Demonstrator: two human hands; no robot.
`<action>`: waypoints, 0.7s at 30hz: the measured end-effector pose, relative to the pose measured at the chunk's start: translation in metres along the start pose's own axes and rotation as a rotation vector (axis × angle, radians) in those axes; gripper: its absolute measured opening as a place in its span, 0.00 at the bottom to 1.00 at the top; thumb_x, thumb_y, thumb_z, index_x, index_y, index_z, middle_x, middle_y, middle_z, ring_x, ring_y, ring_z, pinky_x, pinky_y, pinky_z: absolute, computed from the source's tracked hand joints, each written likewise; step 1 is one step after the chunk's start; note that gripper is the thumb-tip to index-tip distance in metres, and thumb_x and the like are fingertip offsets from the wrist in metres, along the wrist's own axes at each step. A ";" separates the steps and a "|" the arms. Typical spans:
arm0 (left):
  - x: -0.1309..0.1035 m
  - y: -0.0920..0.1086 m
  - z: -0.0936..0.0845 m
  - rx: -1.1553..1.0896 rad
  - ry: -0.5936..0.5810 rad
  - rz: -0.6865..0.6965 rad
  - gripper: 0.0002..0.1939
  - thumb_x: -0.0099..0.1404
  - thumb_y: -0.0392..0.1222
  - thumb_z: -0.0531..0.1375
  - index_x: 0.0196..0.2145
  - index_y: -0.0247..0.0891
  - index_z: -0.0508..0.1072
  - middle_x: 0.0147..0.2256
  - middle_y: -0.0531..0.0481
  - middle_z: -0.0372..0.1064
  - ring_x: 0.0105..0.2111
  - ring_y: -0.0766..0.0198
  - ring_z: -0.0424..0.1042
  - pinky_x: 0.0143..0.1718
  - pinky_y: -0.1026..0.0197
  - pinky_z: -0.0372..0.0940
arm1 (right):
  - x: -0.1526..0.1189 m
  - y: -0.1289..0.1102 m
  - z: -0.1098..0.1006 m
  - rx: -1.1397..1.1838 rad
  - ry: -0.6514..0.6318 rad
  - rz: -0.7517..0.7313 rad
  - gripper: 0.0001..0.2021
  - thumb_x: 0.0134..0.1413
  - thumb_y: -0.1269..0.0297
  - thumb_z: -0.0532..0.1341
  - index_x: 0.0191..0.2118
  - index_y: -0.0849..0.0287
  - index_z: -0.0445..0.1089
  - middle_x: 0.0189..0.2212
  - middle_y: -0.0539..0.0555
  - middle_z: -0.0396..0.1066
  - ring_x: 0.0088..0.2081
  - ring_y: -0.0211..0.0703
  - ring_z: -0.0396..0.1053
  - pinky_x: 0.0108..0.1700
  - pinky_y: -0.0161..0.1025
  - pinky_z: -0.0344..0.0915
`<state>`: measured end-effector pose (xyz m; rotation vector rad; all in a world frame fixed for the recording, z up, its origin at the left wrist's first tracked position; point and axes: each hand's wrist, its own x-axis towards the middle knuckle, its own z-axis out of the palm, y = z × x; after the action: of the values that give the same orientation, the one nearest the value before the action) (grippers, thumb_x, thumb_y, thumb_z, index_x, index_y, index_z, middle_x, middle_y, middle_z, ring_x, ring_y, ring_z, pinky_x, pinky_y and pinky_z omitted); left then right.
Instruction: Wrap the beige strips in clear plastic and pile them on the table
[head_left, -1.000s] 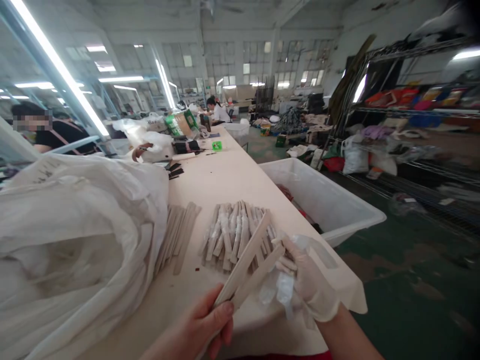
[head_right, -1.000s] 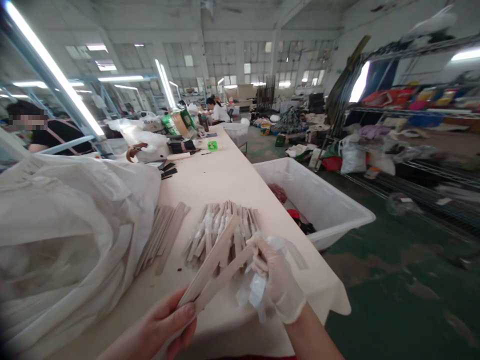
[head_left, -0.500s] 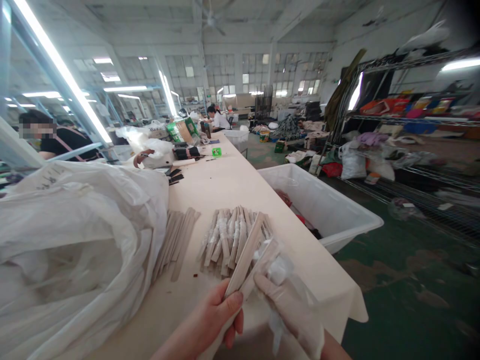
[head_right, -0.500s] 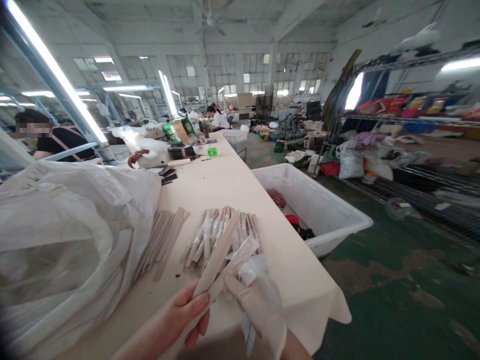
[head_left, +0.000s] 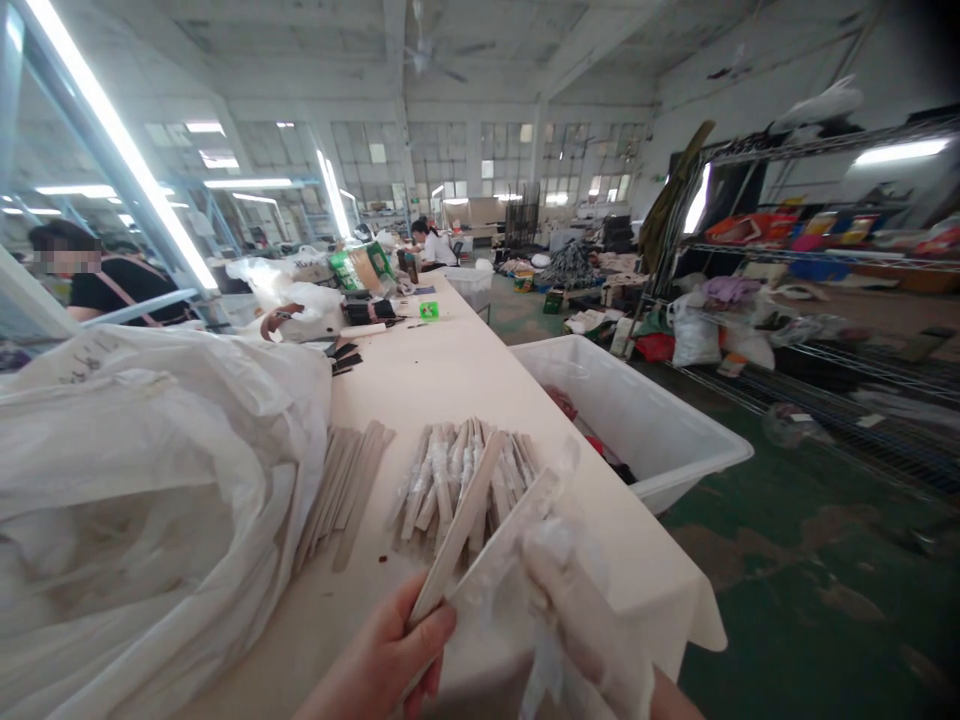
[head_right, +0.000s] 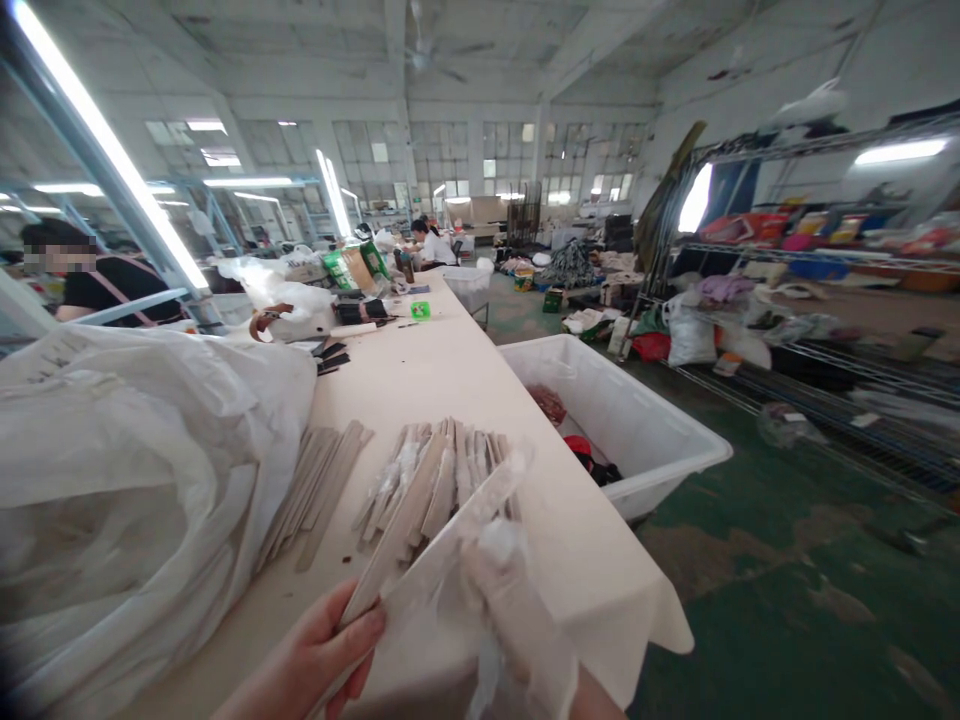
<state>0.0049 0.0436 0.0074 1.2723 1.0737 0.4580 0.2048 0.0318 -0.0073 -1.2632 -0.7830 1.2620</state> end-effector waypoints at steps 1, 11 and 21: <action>-0.002 -0.001 -0.001 0.011 -0.009 -0.015 0.26 0.51 0.66 0.56 0.30 0.38 0.60 0.12 0.61 0.57 0.08 0.76 0.48 0.09 0.71 0.44 | 0.003 -0.003 0.001 0.114 0.055 0.020 0.19 0.41 0.44 0.64 0.30 0.56 0.71 0.17 0.49 0.67 0.23 0.42 0.66 0.24 0.36 0.62; 0.002 0.007 0.014 0.141 0.032 0.004 0.15 0.57 0.54 0.55 0.27 0.38 0.59 0.13 0.62 0.56 0.10 0.75 0.49 0.11 0.72 0.46 | -0.006 0.000 0.024 0.529 0.038 0.160 0.19 0.41 0.49 0.67 0.17 0.57 0.63 0.10 0.45 0.58 0.13 0.32 0.55 0.15 0.30 0.52; 0.017 0.013 0.030 0.263 0.111 0.089 0.10 0.59 0.45 0.50 0.24 0.40 0.56 0.14 0.61 0.52 0.12 0.73 0.50 0.14 0.70 0.48 | -0.024 0.004 0.036 0.382 -0.084 0.108 0.18 0.39 0.48 0.67 0.32 0.58 0.73 0.15 0.50 0.66 0.20 0.44 0.66 0.18 0.37 0.60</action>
<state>0.0414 0.0446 0.0101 1.5459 1.2033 0.4694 0.1653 0.0173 0.0013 -0.9568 -0.5045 1.4787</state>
